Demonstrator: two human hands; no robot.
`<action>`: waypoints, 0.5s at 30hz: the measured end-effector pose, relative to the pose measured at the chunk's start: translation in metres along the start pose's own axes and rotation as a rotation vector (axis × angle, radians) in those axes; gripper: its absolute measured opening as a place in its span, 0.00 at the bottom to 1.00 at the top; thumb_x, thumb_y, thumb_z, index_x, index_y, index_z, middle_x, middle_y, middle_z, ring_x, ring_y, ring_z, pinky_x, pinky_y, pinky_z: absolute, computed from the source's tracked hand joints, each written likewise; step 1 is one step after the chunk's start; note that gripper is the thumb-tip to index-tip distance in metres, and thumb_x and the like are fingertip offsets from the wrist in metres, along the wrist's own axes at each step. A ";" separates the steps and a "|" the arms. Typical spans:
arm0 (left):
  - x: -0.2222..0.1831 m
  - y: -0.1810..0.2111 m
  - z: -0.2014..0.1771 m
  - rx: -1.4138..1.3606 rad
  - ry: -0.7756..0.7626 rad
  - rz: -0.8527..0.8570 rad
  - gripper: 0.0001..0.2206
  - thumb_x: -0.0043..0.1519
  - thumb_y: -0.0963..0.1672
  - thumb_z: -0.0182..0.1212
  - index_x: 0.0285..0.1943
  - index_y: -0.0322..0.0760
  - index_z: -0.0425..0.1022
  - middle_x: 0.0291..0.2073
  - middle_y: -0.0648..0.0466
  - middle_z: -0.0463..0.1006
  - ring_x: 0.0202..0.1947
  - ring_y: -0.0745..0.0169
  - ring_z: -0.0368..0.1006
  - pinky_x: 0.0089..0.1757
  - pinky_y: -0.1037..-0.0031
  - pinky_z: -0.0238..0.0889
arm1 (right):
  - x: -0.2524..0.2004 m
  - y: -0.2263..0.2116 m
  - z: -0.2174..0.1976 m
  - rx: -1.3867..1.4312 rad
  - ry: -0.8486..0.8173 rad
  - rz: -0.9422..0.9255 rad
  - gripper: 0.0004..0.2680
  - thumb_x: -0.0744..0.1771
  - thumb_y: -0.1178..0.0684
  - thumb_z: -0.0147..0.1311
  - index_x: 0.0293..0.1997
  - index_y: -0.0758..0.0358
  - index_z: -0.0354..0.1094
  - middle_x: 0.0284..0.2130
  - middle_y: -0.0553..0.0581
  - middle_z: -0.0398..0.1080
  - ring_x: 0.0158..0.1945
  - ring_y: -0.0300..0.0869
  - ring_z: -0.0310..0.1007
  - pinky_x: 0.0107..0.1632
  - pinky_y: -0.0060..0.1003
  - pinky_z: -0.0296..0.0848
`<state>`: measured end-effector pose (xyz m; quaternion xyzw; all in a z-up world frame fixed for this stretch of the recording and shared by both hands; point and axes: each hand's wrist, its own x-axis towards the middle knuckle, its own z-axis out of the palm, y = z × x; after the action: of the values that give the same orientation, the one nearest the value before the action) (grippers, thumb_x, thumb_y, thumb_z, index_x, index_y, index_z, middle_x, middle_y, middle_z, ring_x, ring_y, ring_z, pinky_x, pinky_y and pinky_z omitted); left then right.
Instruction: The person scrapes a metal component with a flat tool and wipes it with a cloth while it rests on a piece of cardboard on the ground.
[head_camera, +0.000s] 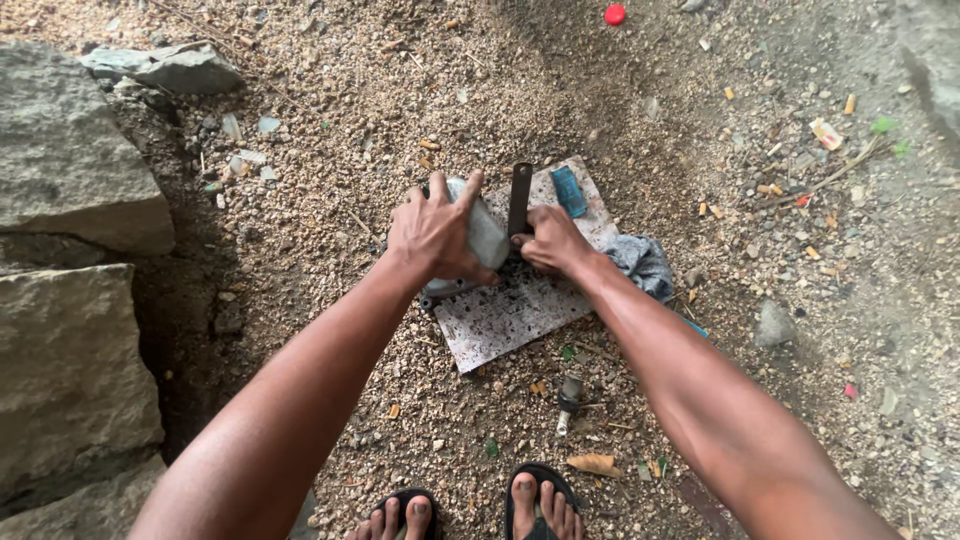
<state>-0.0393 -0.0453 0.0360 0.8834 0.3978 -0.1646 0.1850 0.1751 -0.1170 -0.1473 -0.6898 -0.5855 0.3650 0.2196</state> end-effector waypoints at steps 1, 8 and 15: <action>0.000 0.000 0.000 -0.001 0.003 0.002 0.64 0.33 0.58 0.81 0.79 0.56 0.40 0.58 0.35 0.62 0.47 0.41 0.69 0.36 0.62 0.71 | 0.000 -0.001 -0.001 -0.003 0.002 0.000 0.05 0.64 0.69 0.48 0.33 0.72 0.72 0.22 0.56 0.72 0.17 0.36 0.70 0.15 0.29 0.69; -0.005 0.001 -0.007 -0.008 -0.060 -0.007 0.63 0.35 0.58 0.80 0.80 0.58 0.39 0.59 0.37 0.62 0.48 0.44 0.70 0.38 0.65 0.71 | -0.024 -0.012 -0.002 0.205 -0.030 0.252 0.04 0.63 0.64 0.55 0.39 0.67 0.70 0.21 0.61 0.70 0.17 0.40 0.64 0.20 0.36 0.66; -0.005 0.001 -0.006 0.054 -0.055 -0.007 0.65 0.35 0.62 0.79 0.80 0.58 0.37 0.62 0.35 0.60 0.49 0.40 0.68 0.37 0.64 0.70 | -0.048 -0.055 -0.041 -0.056 0.077 0.336 0.11 0.69 0.48 0.52 0.53 0.56 0.74 0.32 0.66 0.80 0.21 0.42 0.62 0.27 0.43 0.68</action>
<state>-0.0410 -0.0466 0.0442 0.8818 0.3911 -0.2002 0.1714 0.1687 -0.1459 -0.0695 -0.7972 -0.4632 0.3533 0.1584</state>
